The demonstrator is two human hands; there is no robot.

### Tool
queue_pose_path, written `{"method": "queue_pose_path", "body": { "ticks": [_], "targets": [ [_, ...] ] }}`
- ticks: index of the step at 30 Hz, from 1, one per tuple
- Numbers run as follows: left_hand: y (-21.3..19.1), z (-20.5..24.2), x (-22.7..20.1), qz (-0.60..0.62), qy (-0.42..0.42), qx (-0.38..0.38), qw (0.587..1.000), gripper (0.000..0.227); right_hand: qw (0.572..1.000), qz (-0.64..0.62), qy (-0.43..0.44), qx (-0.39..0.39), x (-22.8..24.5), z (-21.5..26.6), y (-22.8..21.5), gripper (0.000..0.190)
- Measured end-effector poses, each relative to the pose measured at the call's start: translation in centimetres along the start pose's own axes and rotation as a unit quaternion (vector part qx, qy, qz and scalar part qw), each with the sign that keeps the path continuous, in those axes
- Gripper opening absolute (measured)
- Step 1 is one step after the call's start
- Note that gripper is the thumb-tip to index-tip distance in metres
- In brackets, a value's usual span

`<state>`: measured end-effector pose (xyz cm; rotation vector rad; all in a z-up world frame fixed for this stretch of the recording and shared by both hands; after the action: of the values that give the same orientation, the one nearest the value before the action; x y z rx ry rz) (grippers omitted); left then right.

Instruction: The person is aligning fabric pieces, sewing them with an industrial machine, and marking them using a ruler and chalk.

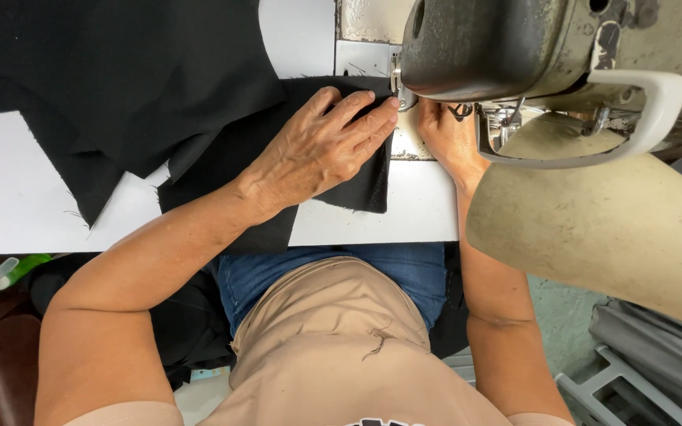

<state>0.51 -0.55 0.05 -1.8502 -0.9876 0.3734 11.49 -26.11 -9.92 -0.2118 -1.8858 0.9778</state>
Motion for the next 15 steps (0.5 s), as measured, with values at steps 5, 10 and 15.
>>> {"method": "queue_pose_path", "body": {
  "ticks": [5, 10, 15],
  "targets": [
    [0.10, -0.22, 0.06, 0.012, -0.010, -0.025, 1.000, 0.035, 0.999, 0.031, -0.014, -0.015, 0.58, -0.33, 0.11, 0.021],
    [0.02, -0.16, 0.17, 0.004, -0.010, -0.013, 1.000, 0.038, 0.998, 0.052, 0.020, -0.008, 0.26, -0.23, 0.47, 0.026],
    [0.17, -0.16, 0.17, 0.007, -0.015, -0.019, 1.000, 0.039, 0.997, 0.075, 0.003, -0.016, 0.42, -0.32, 0.39, 0.022]
  ]
}}
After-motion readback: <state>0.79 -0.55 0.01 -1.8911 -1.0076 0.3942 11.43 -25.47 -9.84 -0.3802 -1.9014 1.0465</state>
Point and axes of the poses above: each hand's wrist, its own z-axis away from the middle knuckle, its own y-axis out of the palm, x = y × z, the point moved 1 cm from there along -z, towards the middle knuckle, and after that the axes turned 1 degree about y, right-handed, at the moved point
